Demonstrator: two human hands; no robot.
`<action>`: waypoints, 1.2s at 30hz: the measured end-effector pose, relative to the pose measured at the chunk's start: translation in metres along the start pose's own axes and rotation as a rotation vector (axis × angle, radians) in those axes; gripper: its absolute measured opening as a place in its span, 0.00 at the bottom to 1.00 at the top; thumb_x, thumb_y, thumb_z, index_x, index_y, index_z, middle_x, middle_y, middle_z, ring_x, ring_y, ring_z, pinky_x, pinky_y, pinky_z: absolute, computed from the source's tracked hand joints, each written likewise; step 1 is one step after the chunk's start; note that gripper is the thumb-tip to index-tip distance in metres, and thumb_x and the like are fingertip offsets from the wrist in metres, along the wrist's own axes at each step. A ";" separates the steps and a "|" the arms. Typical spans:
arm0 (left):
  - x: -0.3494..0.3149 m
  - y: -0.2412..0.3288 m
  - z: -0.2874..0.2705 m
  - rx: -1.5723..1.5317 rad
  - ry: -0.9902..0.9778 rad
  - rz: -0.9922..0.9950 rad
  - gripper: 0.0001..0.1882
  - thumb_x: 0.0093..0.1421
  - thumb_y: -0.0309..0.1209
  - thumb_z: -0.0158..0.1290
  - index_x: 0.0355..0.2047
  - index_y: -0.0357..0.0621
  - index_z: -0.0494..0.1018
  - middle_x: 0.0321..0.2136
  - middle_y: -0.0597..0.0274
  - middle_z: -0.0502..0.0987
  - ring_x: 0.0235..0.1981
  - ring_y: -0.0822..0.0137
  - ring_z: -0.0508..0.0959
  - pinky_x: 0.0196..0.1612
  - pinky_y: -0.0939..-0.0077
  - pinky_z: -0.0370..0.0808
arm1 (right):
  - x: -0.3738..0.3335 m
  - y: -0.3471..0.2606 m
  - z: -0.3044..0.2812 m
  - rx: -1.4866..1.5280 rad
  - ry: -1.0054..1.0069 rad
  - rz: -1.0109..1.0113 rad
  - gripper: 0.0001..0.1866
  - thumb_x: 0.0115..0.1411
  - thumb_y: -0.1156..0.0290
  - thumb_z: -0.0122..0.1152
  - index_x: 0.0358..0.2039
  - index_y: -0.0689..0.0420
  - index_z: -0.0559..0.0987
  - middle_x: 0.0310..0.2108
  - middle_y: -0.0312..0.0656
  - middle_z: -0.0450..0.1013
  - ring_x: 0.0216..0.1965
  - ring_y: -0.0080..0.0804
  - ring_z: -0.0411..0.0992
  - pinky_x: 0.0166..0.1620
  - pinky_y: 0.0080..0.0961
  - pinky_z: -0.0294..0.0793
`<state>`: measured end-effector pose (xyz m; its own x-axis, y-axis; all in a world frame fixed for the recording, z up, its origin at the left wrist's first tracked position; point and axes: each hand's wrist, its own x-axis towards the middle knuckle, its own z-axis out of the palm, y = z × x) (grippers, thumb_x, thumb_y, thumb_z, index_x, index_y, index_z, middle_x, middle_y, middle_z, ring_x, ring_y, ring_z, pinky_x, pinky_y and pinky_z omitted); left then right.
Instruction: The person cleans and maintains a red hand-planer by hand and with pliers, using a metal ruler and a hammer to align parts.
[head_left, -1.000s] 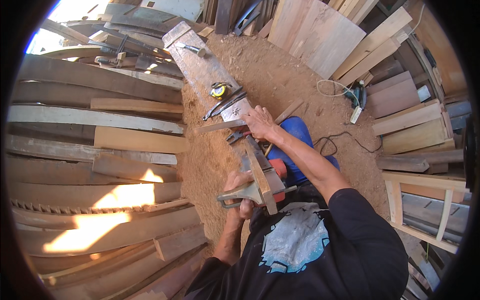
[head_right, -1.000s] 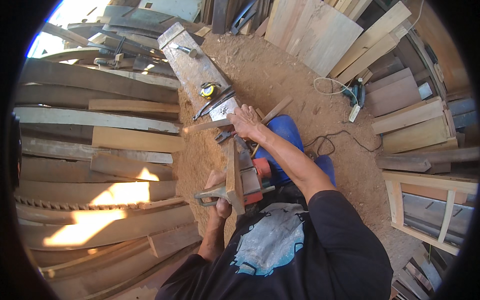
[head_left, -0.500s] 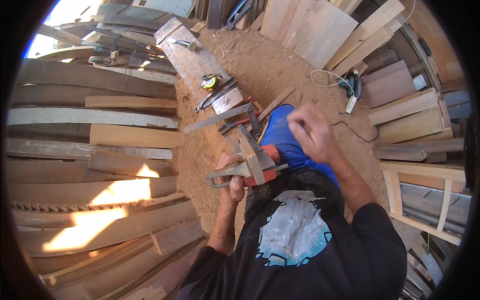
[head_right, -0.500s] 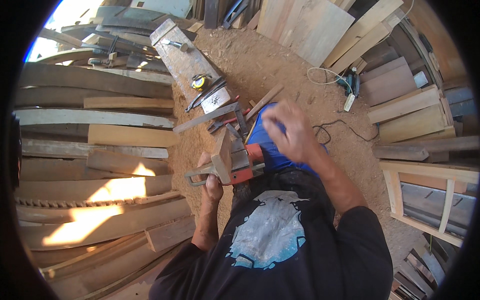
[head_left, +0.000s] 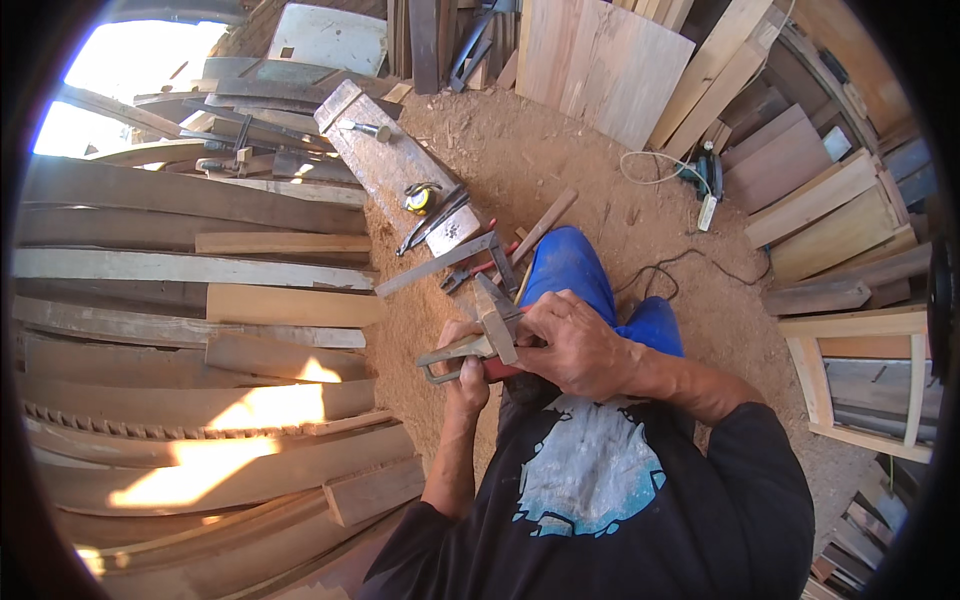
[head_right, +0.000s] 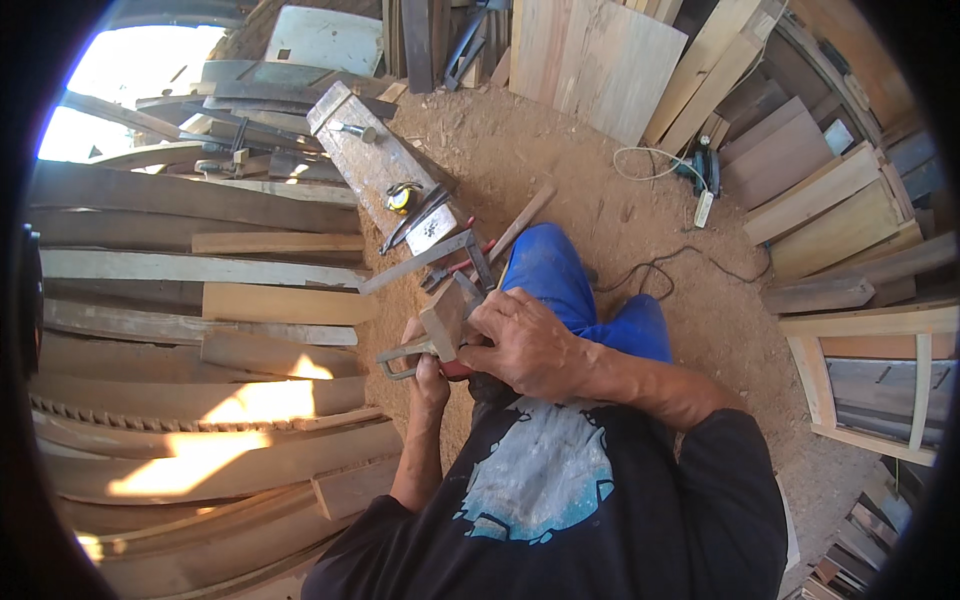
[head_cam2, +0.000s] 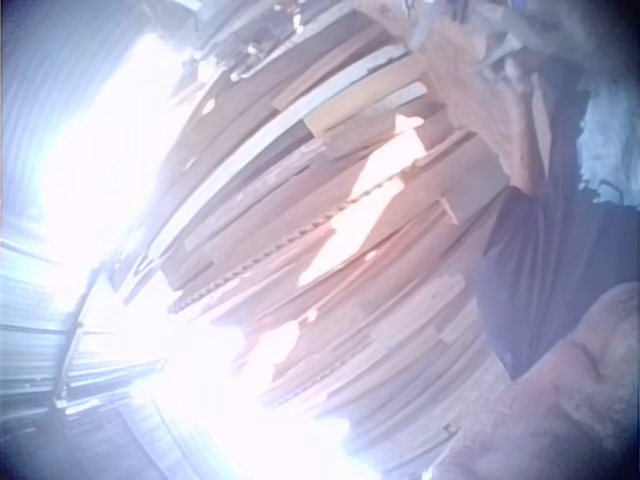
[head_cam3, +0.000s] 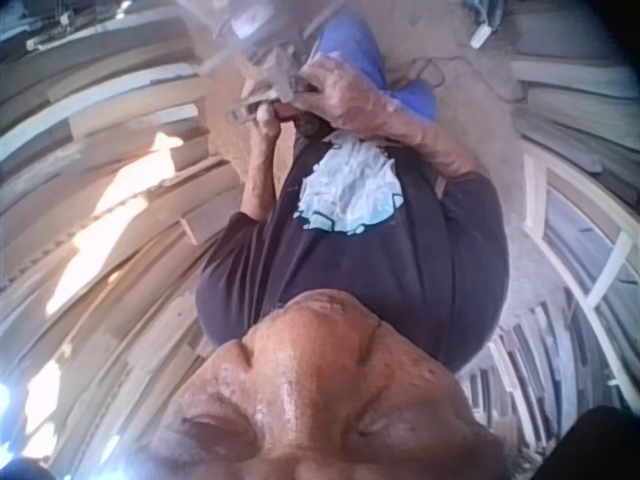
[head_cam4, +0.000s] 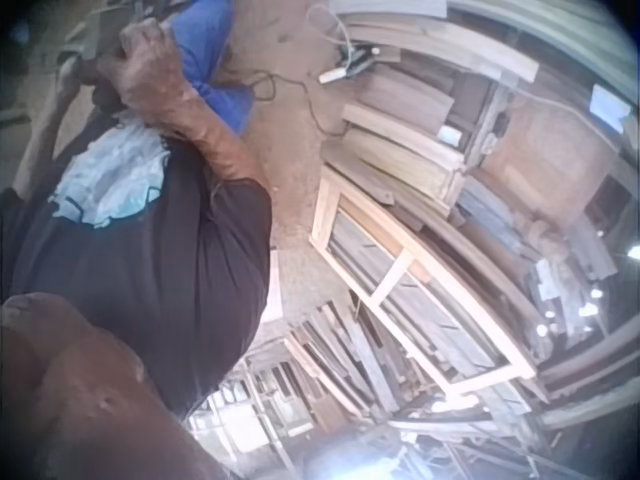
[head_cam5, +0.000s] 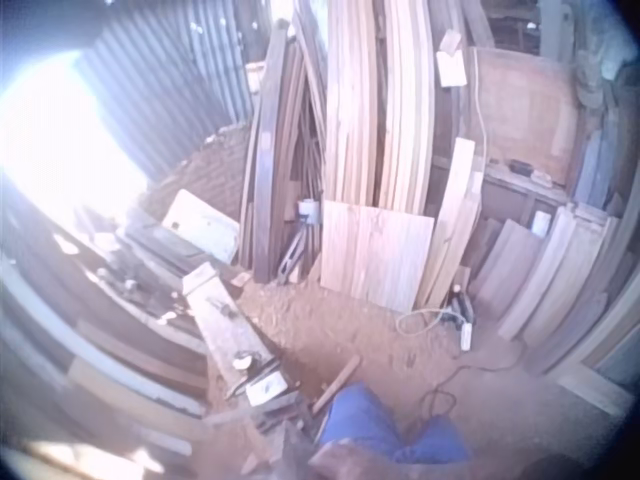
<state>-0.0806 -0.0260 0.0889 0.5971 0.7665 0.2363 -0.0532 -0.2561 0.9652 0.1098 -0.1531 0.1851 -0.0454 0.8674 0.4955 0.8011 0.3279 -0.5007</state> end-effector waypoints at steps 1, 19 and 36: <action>0.000 -0.001 -0.001 -0.001 0.000 0.000 0.27 0.58 0.48 0.50 0.40 0.32 0.76 0.33 0.52 0.72 0.35 0.59 0.72 0.40 0.61 0.69 | 0.000 0.001 0.001 0.005 -0.007 -0.020 0.08 0.58 0.65 0.62 0.37 0.49 0.83 0.37 0.37 0.70 0.42 0.38 0.71 0.44 0.38 0.66; 0.001 0.002 -0.005 0.080 -0.050 0.041 0.27 0.58 0.49 0.50 0.39 0.32 0.76 0.32 0.51 0.72 0.34 0.58 0.73 0.39 0.61 0.70 | 0.005 0.002 0.001 0.104 0.011 -0.004 0.12 0.56 0.65 0.70 0.41 0.52 0.85 0.49 0.42 0.71 0.51 0.43 0.69 0.51 0.42 0.66; -0.002 -0.001 -0.005 0.083 -0.038 -0.044 0.25 0.58 0.46 0.50 0.40 0.32 0.76 0.34 0.50 0.73 0.36 0.56 0.74 0.41 0.60 0.70 | -0.004 0.003 0.018 0.027 0.090 0.007 0.06 0.57 0.64 0.68 0.35 0.47 0.85 0.51 0.43 0.69 0.54 0.46 0.67 0.55 0.44 0.65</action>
<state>-0.0861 -0.0241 0.0883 0.6273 0.7557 0.1881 0.0393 -0.2720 0.9615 0.1018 -0.1489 0.1691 0.0155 0.8329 0.5531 0.7849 0.3326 -0.5228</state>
